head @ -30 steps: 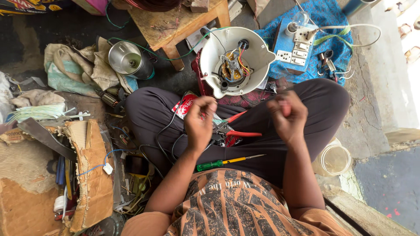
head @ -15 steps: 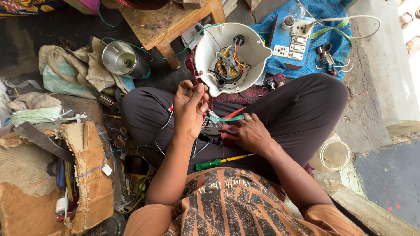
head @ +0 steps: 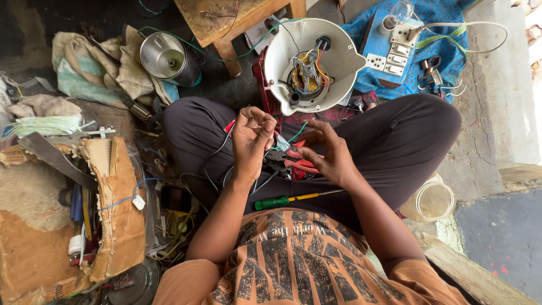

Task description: The person sits on the floor and repairs an electrical device, likely a fan motor, by stripping wires and connecting them to internal components. They use pliers and a screwdriver to manipulate the wires and secure connections within the motor housing.

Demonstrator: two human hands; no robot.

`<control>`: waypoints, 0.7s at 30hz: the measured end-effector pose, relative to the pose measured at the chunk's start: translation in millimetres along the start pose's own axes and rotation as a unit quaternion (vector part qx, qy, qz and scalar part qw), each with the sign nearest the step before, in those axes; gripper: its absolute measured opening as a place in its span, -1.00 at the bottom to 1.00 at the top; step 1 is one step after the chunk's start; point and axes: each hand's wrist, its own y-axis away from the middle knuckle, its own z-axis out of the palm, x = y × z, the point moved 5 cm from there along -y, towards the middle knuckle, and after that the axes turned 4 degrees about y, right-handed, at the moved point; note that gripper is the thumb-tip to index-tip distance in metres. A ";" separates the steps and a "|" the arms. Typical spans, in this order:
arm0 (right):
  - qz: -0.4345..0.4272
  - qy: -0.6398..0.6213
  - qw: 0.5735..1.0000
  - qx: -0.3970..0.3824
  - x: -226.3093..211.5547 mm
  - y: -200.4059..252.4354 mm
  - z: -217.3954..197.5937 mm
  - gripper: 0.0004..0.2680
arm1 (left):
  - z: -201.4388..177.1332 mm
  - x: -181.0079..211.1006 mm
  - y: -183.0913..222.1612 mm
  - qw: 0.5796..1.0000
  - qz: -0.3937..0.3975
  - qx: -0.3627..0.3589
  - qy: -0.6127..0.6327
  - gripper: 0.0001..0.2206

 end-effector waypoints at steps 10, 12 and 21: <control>-0.026 0.142 0.987 -0.066 1.1 -9.7 16.8 -0.78 | 5.7 18.3 -4.1 0.992 0.073 -0.007 -0.104 -0.74; -0.151 0.228 0.958 -0.092 -10.2 -5.4 32.2 -0.81 | -2.0 26.4 -1.7 0.960 0.119 0.059 -0.248 -0.71; -0.116 0.184 0.975 -0.054 -5.6 -0.4 18.7 -0.91 | 20.8 -7.7 56.9 0.753 0.416 -0.208 -0.465 -0.77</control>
